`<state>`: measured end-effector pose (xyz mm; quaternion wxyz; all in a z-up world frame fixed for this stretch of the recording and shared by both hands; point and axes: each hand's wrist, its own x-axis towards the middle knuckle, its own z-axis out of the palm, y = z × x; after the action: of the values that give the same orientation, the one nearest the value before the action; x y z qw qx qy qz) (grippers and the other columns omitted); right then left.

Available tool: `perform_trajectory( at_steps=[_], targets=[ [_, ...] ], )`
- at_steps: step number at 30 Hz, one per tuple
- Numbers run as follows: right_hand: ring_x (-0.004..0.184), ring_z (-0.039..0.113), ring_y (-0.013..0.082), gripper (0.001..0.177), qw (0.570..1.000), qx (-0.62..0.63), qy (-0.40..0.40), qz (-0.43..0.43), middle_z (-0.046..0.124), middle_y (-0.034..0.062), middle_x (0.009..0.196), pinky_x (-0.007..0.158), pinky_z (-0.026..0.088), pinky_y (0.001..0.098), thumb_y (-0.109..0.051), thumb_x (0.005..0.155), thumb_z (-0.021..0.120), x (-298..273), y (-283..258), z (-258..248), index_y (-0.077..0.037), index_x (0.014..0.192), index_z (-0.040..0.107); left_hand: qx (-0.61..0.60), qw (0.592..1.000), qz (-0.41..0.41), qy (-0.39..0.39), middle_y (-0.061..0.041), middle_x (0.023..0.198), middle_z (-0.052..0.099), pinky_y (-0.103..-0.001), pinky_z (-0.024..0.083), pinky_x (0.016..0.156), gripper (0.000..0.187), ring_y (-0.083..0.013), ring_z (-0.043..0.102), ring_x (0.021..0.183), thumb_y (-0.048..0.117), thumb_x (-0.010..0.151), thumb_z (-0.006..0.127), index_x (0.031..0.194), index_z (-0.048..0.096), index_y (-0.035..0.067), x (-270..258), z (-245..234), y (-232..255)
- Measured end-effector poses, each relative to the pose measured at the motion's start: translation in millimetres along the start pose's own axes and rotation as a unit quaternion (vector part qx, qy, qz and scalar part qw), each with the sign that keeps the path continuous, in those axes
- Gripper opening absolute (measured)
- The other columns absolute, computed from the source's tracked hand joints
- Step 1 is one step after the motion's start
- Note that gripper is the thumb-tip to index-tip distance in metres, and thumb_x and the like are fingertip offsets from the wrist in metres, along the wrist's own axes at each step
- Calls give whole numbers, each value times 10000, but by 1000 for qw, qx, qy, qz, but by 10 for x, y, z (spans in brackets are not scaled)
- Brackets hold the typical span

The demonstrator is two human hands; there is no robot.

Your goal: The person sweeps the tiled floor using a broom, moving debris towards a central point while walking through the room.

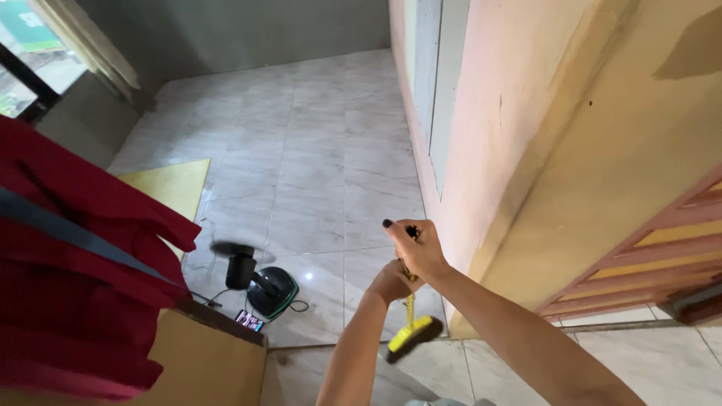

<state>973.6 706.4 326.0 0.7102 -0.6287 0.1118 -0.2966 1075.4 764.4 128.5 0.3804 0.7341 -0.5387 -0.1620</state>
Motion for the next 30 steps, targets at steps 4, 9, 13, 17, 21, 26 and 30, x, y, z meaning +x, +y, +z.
perform_trajectory(
  at_steps=[4, 9, 13, 17, 21, 26, 30],
  targets=[
    [419, 309, 59, 499, 1000, 26, 5, -3, 386, -34, 482, 387, 272, 281, -189, 981, 636, 164, 5, 29, -67, 539, 439, 26, 990, -137, -27, -99, 814, 745, -427, 563, 727, 344, -320, 717, 804, 474, 815, 735, 884, 741, 137, 63, -375, 245],
    [400, 320, 70, 499, 999, 4, 35, 6, 373, -37, 473, 371, 266, 287, -190, 976, 622, 383, -379, 116, -80, 542, 401, 82, 985, -152, -25, -102, 799, 748, -438, 553, 763, 448, -327, 710, 829, 581, 775, 733, 841, 761, 138, 235, -752, 646],
    [401, 357, 69, 482, 997, -67, 40, -19, 404, -34, 456, 382, 280, 284, -185, 968, 615, 541, -575, 217, -65, 536, 438, 44, 988, -145, -27, -92, 815, 757, -425, 561, 756, 471, -309, 720, 832, 574, 748, 758, 851, 755, 114, 387, -834, 642],
    [413, 347, 64, 438, 992, -114, 44, -29, 420, -32, 457, 396, 260, 283, -177, 948, 637, 760, -423, 310, -45, 549, 517, -70, 996, -48, 17, -97, 880, 752, -400, 558, 724, 355, -294, 721, 849, 413, 764, 755, 965, 734, 120, 576, -696, 239],
    [429, 365, 63, 398, 993, -109, 48, -20, 430, -26, 471, 405, 262, 287, -135, 922, 637, 1046, -58, 305, -29, 556, 524, -150, 988, -23, 14, -112, 878, 756, -391, 542, 700, 247, -287, 722, 846, 280, 801, 713, 962, 709, 92, 806, -619, -234],
    [414, 369, 81, 385, 998, -48, 33, -1, 430, -9, 473, 396, 295, 301, -103, 905, 627, 1554, 339, 158, -25, 549, 506, -68, 985, -159, -8, -148, 828, 751, -418, 572, 712, 300, -320, 743, 810, 363, 845, 728, 888, 719, 66, 1206, -767, -517],
    [419, 385, 91, 389, 998, -37, 39, 23, 436, -3, 475, 407, 311, 307, -95, 902, 620, 1975, 340, -13, -33, 541, 491, 10, 988, -156, 6, -178, 864, 746, -468, 551, 761, 352, -390, 701, 868, 428, 865, 690, 901, 752, 84, 1577, -937, -409]
  ],
)
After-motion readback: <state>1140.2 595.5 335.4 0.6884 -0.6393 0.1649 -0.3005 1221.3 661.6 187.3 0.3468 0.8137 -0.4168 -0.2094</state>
